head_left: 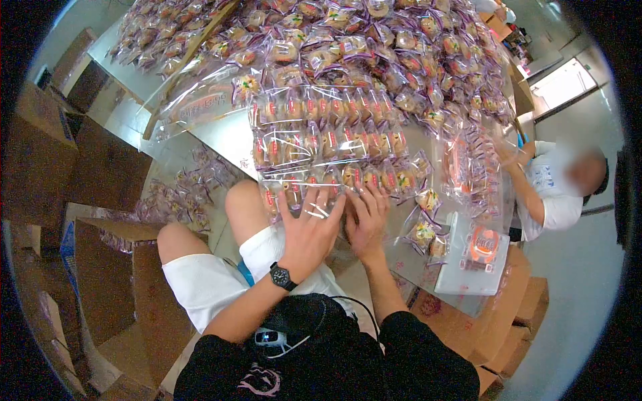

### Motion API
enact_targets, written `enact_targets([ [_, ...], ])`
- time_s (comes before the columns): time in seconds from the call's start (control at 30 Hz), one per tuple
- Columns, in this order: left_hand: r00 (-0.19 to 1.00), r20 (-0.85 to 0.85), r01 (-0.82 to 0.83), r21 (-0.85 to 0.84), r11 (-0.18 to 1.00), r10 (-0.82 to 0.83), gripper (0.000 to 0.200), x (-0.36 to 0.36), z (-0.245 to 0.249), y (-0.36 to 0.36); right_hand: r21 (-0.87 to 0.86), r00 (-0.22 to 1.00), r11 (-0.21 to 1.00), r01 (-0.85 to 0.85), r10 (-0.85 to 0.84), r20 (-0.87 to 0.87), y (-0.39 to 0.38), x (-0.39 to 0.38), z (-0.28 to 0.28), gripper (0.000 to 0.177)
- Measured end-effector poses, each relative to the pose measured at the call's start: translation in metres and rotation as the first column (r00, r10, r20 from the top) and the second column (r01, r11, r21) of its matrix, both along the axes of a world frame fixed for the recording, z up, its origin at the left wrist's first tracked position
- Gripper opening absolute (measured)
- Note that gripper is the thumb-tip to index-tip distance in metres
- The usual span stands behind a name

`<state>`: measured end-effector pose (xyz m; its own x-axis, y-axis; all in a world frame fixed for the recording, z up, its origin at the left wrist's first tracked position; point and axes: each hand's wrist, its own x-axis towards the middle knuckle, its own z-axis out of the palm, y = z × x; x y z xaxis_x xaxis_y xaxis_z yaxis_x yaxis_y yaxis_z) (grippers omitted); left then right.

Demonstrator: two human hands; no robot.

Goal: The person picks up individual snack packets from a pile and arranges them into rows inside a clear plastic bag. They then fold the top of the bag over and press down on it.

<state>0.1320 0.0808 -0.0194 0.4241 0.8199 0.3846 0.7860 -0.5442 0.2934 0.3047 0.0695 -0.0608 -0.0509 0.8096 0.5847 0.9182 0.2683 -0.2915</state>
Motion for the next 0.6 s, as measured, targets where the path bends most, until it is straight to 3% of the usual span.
enact_targets([
  [0.23,0.992,0.117,-0.046,0.091,0.995,0.035,0.037,0.005,-0.009,0.019,0.086,0.999,0.996,-0.020,0.023,-0.028,0.001,-0.001,0.019,0.042],
  [0.33,0.996,0.089,-0.036,0.156,0.987,0.023,0.039,0.001,-0.017,0.024,0.269,0.963,0.940,-0.210,0.246,-0.110,-0.010,0.006,0.032,0.034],
  [0.43,0.999,0.039,-0.026,0.090,0.996,0.023,0.038,-0.002,-0.012,0.019,0.403,0.996,0.915,0.000,0.034,-0.079,0.022,0.008,0.076,0.032],
  [0.5,0.998,0.063,-0.027,0.109,0.994,0.020,0.038,0.000,-0.017,0.021,0.291,0.943,0.957,-0.010,0.106,-0.315,0.059,0.019,0.104,0.035],
  [0.6,0.997,0.074,-0.033,0.159,0.987,0.021,0.033,0.001,-0.020,0.026,0.186,0.959,0.978,-0.090,0.136,-0.249,0.133,0.021,0.130,0.037],
])
